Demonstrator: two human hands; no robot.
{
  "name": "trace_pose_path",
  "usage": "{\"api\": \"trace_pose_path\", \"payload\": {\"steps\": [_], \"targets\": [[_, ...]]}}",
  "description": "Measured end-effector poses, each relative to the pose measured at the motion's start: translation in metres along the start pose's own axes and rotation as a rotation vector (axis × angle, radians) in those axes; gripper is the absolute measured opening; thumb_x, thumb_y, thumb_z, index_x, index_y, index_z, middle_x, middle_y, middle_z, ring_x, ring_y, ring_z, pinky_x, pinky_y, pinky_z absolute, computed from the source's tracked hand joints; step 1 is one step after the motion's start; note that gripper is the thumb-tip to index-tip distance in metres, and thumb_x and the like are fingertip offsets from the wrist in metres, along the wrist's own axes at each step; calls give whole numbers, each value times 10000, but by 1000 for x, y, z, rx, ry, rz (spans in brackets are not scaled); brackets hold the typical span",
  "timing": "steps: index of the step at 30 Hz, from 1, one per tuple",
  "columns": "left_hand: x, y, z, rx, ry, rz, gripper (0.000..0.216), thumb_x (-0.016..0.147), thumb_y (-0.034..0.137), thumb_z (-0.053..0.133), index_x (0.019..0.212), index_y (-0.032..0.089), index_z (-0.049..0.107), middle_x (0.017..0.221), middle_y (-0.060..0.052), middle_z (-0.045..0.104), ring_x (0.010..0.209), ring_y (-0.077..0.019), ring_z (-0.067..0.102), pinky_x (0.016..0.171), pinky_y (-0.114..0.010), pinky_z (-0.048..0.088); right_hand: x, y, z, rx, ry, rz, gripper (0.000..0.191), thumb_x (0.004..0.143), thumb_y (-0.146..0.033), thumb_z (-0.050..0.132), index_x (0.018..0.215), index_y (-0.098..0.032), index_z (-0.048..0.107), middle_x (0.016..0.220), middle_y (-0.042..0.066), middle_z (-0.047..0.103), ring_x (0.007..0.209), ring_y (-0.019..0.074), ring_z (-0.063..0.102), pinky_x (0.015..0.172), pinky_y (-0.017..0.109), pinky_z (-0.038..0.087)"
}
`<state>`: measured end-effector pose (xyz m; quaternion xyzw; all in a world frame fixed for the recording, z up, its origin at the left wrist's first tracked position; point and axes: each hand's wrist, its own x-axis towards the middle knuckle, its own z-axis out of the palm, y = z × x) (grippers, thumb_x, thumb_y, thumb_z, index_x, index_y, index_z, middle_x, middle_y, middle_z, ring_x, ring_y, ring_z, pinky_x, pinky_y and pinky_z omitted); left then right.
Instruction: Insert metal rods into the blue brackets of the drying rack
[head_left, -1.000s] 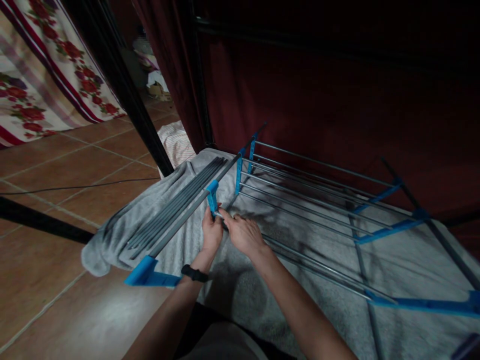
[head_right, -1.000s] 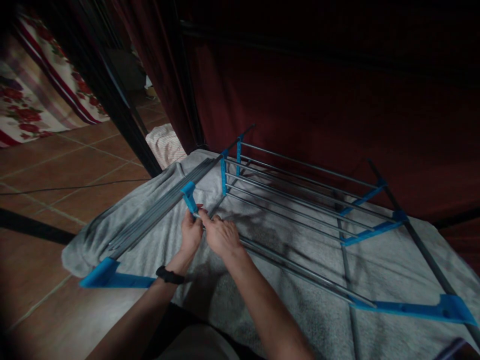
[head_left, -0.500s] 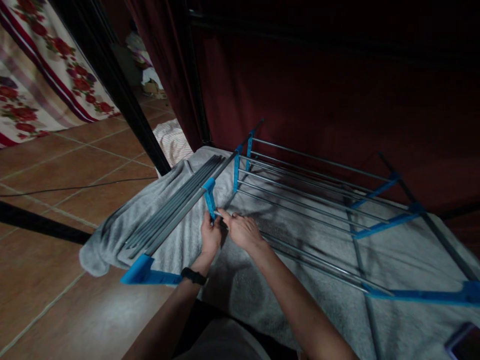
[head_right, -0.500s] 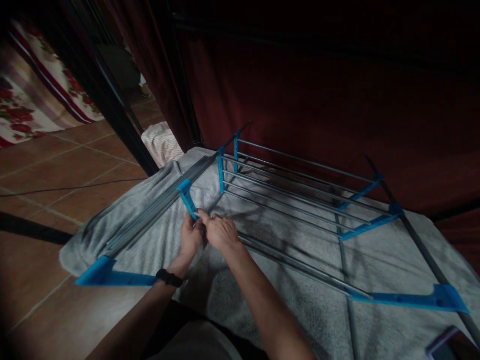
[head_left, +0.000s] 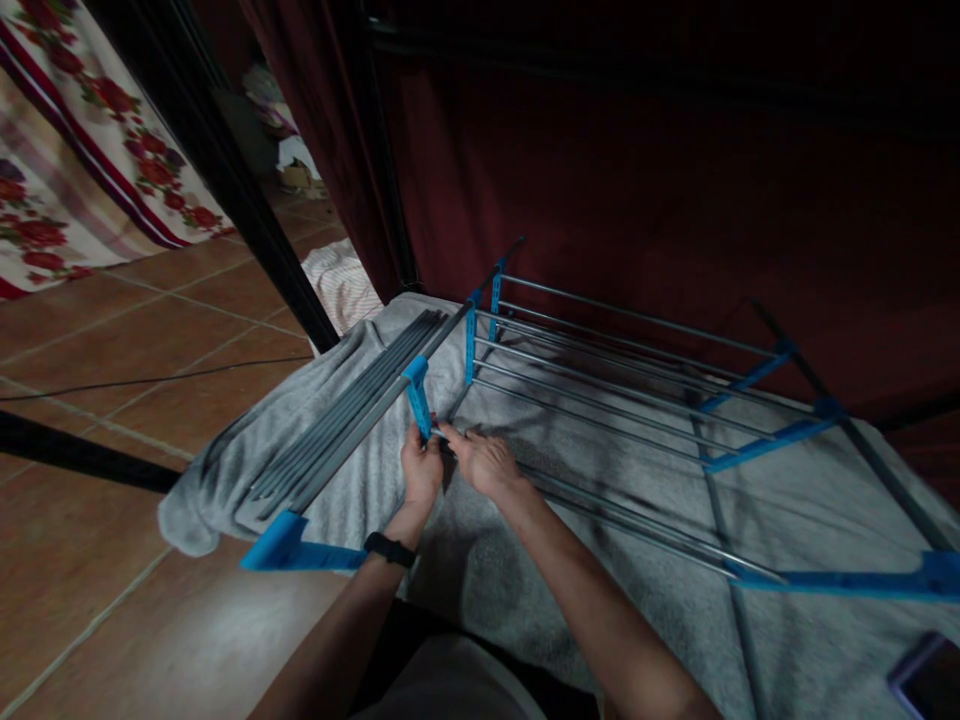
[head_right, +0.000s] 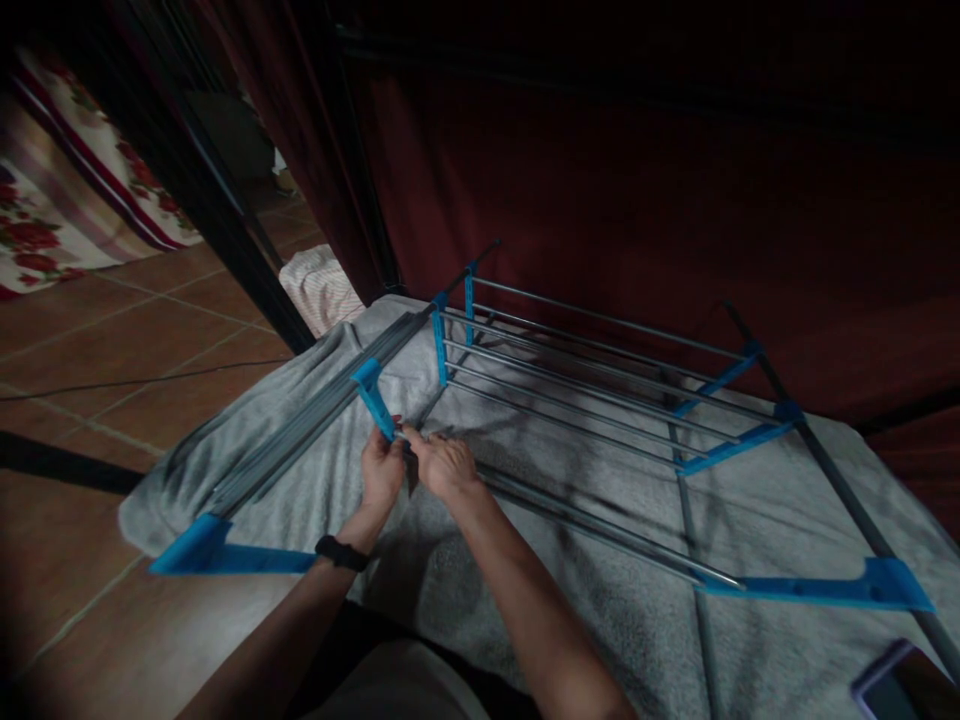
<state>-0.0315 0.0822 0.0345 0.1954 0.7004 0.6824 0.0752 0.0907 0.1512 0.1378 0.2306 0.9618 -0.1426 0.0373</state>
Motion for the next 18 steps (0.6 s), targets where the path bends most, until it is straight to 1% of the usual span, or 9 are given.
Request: {"api": "trace_pose_path", "payload": {"steps": [4,8,13,15,18], "targets": [[-1,1,0,-8,-1,0,258,831,182,649,1076,225,716,1126,-83,790,1125,-251,733,1113,-446,550,0,0,3,-7,6,-7,586,1138,-338,230,1720,-373,292,1312,95,782,1082,222,780,1000,389,591],[-2,1,2,-28,0,3,260,826,186,649,1078,223,702,1081,-76,782,1048,-239,734,1038,-416,581,0,0,4,-24,4,7,611,1127,-280,217,1729,-376,264,1326,96,772,1060,223,781,998,394,590],[-3,-2,5,-59,14,10,182,808,196,643,987,221,667,909,-32,729,881,-205,684,949,-376,582,-2,-3,5,-17,-15,21,601,1120,-275,211,1694,-375,360,1331,109,764,1070,232,778,989,405,590],[-3,-3,6,-73,17,13,175,802,203,648,976,225,661,896,-21,720,876,-195,667,945,-359,572,-3,-6,7,-6,-2,33,587,1121,-288,213,1676,-361,391,1331,110,759,1083,238,776,990,409,589],[-3,-5,6,-94,7,19,204,798,213,652,1001,227,667,934,-21,734,904,-191,671,937,-342,567,-3,-10,9,15,41,32,575,1111,-243,219,1643,-301,429,1373,120,731,1148,243,757,977,394,590]]}}
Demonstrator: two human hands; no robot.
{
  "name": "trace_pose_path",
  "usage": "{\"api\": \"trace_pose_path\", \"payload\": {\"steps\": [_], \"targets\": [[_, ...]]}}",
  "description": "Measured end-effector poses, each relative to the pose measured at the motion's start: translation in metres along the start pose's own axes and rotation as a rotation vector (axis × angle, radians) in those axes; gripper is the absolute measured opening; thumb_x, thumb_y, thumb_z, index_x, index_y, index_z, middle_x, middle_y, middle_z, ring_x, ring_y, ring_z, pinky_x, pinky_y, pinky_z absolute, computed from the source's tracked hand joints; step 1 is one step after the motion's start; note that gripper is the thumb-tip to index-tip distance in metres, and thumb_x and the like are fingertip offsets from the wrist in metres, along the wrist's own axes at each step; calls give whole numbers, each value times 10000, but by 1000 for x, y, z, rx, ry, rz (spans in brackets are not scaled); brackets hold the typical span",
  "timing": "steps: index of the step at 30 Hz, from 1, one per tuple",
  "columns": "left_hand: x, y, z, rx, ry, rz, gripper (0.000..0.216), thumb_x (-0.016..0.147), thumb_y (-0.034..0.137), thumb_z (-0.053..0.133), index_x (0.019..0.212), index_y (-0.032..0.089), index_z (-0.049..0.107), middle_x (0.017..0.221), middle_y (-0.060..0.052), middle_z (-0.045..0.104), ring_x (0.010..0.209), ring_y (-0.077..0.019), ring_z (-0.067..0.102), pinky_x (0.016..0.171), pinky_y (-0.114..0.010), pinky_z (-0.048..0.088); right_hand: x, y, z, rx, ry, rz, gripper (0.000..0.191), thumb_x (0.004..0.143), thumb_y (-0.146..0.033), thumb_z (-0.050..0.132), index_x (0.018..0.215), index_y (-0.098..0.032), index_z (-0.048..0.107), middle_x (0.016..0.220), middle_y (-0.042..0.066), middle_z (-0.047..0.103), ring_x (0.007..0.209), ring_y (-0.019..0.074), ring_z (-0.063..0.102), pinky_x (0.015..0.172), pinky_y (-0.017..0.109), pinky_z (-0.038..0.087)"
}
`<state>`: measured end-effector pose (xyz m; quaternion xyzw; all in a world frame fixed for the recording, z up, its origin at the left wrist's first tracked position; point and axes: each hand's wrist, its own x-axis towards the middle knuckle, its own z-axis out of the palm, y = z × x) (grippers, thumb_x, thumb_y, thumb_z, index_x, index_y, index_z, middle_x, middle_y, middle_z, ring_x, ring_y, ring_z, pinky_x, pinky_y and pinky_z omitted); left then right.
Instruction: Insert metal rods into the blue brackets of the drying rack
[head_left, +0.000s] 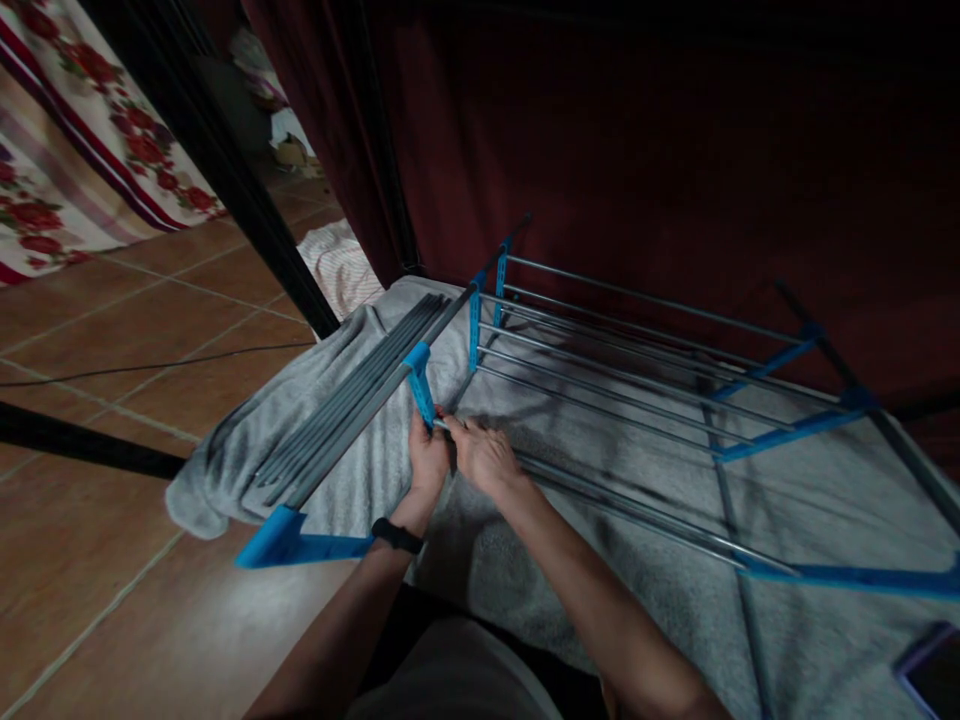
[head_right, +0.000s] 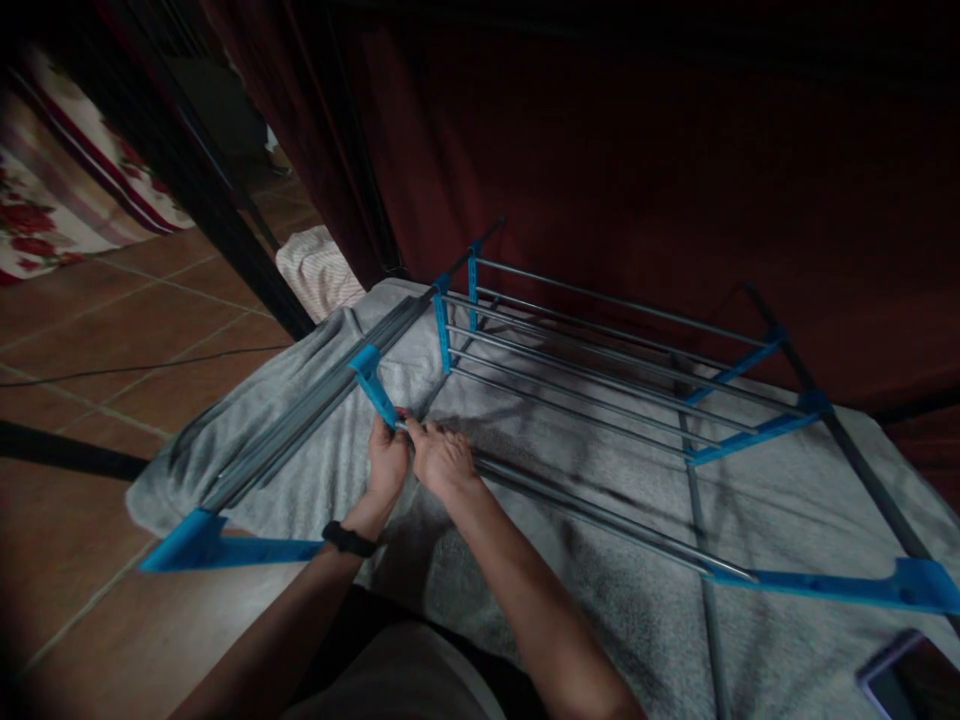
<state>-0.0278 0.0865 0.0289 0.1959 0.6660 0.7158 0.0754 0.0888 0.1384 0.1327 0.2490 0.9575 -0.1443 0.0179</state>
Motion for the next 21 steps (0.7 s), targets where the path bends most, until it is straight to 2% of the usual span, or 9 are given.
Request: {"api": "trace_pose_path", "payload": {"steps": [2,6,9,12,17,21], "targets": [[0,-1,-1,-12,-13,5,211,799,218,656,1009,224,671,948,-24,740,911,-194,679,935,-344,569,2,-2,0,10,28,-22,544,1110,-231,220,1584,-244,487,1398,133,713,1196,242,737,976,380,589],[0,-4,-2,-27,-33,15,253,786,249,720,1034,221,678,960,-28,743,911,-204,688,948,-367,576,13,-8,-1,15,20,-35,482,1141,-380,246,1439,-196,577,1376,146,721,1200,249,735,1005,385,581],[0,-7,-4,-32,-40,12,281,809,305,742,1074,225,692,993,-39,758,935,-217,703,968,-386,580,22,-15,0,4,-22,0,472,1143,-340,214,1370,-187,600,1333,148,745,1152,240,758,993,387,579],[0,-10,-5,-38,-50,1,339,815,331,749,1135,227,706,1044,-48,771,981,-223,719,1006,-395,577,26,-18,1,12,-22,2,467,1134,-271,195,1401,-209,574,1346,138,747,1131,227,766,982,391,575],[1,-11,-4,-51,-54,-14,372,809,320,745,1166,219,711,1057,-56,781,989,-228,732,1002,-398,585,27,-15,0,72,-77,26,462,1139,-315,219,1443,-286,566,1409,82,737,1169,224,754,1016,399,556],[1,-10,-3,-62,-57,-17,367,808,295,730,1165,209,715,1066,-67,788,993,-229,738,996,-396,592,27,-14,-1,84,-77,30,467,1143,-342,236,1482,-287,552,1435,88,727,1177,228,751,1028,409,551]]}}
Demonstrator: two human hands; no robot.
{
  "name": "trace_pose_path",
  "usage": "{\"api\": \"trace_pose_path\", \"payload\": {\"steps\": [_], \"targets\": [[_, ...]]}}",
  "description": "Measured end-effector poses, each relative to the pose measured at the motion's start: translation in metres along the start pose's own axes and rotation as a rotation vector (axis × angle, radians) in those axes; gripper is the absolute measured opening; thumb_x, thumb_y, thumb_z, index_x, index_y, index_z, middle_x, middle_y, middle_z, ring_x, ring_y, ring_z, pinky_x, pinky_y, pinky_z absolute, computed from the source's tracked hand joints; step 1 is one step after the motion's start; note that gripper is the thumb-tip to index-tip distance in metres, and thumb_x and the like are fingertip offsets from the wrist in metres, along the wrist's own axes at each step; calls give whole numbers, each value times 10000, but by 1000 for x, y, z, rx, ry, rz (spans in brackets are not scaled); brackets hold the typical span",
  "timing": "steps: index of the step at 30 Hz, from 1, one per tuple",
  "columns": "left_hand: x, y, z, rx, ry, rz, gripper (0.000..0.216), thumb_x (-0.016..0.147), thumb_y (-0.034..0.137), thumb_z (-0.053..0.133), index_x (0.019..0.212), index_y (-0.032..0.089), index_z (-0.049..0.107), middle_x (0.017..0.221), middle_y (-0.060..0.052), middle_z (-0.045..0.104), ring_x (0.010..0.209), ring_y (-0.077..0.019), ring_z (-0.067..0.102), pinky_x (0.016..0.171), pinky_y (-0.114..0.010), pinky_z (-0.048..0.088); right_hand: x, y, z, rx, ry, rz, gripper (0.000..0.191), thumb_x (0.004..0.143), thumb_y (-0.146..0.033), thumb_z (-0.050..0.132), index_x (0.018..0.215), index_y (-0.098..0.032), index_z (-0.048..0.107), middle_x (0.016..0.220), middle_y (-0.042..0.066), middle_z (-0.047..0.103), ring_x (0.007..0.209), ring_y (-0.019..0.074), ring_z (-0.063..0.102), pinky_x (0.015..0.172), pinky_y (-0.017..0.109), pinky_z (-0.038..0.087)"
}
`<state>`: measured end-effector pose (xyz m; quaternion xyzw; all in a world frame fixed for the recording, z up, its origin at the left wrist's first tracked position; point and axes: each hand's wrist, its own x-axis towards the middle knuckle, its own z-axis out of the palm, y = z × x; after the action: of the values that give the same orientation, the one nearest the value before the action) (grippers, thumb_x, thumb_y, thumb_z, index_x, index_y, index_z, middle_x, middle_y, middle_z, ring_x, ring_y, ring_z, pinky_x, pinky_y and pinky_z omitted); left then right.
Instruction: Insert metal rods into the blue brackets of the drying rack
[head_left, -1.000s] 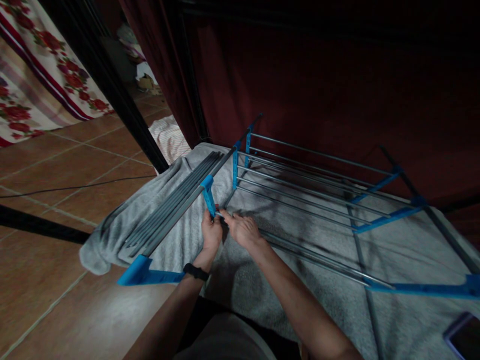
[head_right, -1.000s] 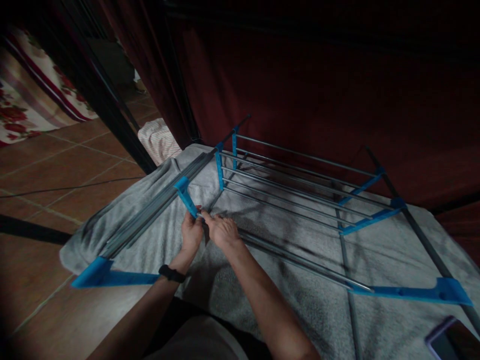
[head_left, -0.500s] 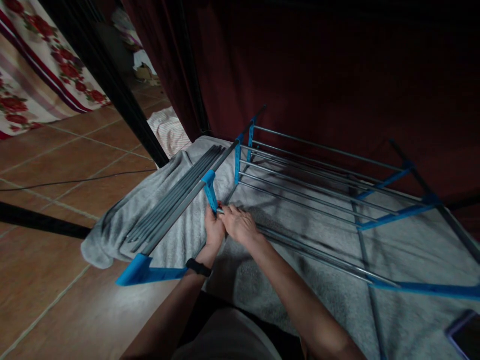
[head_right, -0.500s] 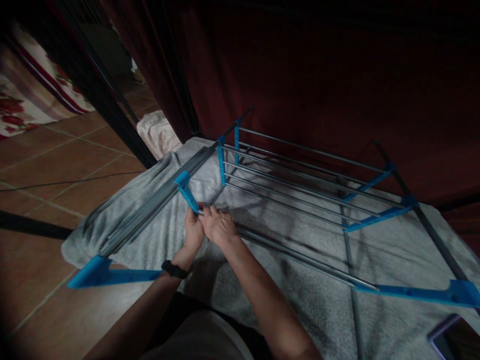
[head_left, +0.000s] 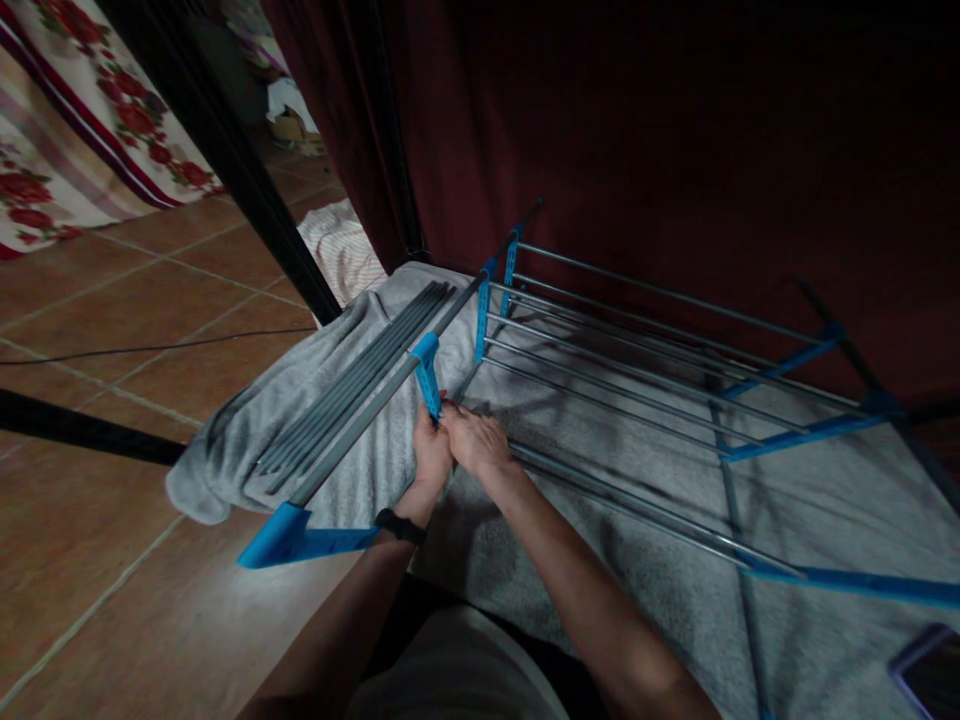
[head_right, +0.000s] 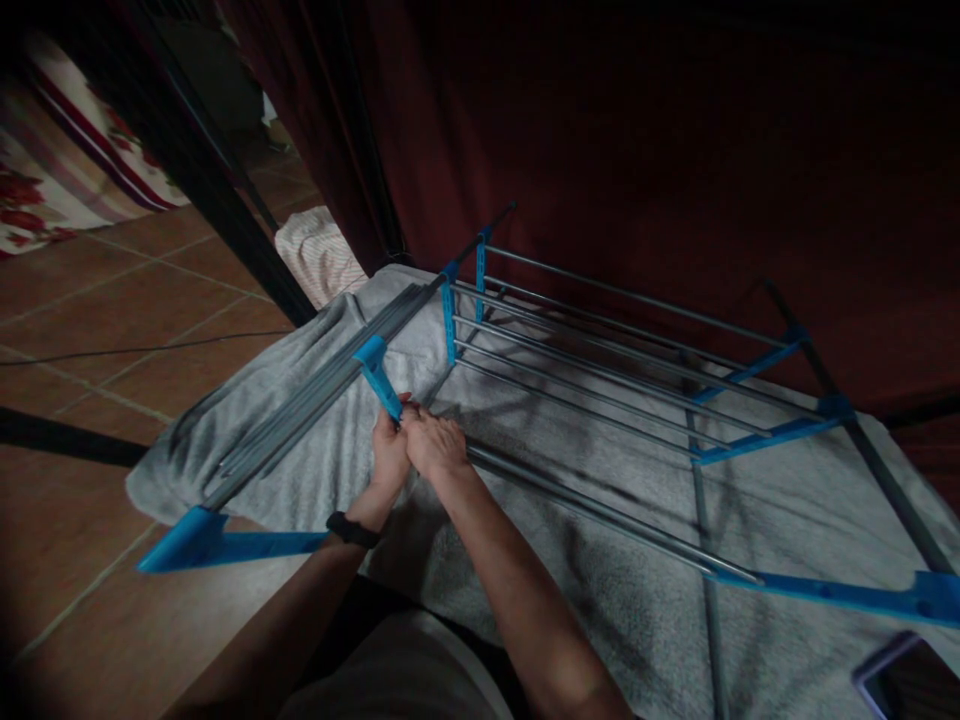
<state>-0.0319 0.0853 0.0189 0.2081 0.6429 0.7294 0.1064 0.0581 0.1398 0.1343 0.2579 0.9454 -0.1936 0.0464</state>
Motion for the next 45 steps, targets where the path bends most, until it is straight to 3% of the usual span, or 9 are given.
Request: {"api": "trace_pose_path", "payload": {"steps": [14,21,27,34,38,42,45], "targets": [[1,0,-2,-19,-41,0,404,800,262,683,1202,221,704,1088,-73,792,1000,-229,741,1019,-424,600,1,1,5,-31,7,-29,473,1138,-305,237,1443,-230,591,1430,121,730,1165,240,762,1026,418,565],[-1,1,-4,15,-40,21,311,817,315,719,1112,218,724,1104,-82,790,1026,-235,734,1059,-438,576,2,0,4,-32,13,-24,418,1141,-350,311,1395,-229,621,1409,124,746,1197,231,756,1040,397,558],[-4,-3,-1,55,8,29,279,823,336,719,1081,233,716,1034,-58,785,970,-217,721,980,-379,591,1,1,2,-39,9,-22,407,1143,-358,337,1432,-189,568,1346,138,778,1177,237,771,1015,384,562],[-6,2,-3,134,32,42,258,814,349,713,1038,223,699,789,-2,705,734,-205,647,751,-349,588,3,-4,4,-30,38,-2,348,1141,-369,374,1399,-205,541,1227,124,817,1113,225,789,970,372,571],[-3,8,-6,135,27,65,252,772,373,739,981,240,695,863,-28,728,823,-232,663,851,-395,592,-20,6,14,-44,201,8,342,1123,-421,453,1337,-198,598,1282,122,790,1195,235,744,1089,399,533],[-1,17,-9,147,36,43,238,700,377,734,919,287,707,883,-1,732,923,-262,655,1088,-511,529,-70,40,24,-100,269,78,283,1113,-344,478,1283,-203,656,1233,102,785,1180,225,717,1140,402,508],[-5,27,-8,143,27,-2,257,667,355,740,921,343,704,837,60,724,926,-258,664,1157,-554,502,-106,67,23,-124,307,160,279,1122,-336,462,1231,-211,687,1204,87,780,1172,213,704,1133,393,515]]}}
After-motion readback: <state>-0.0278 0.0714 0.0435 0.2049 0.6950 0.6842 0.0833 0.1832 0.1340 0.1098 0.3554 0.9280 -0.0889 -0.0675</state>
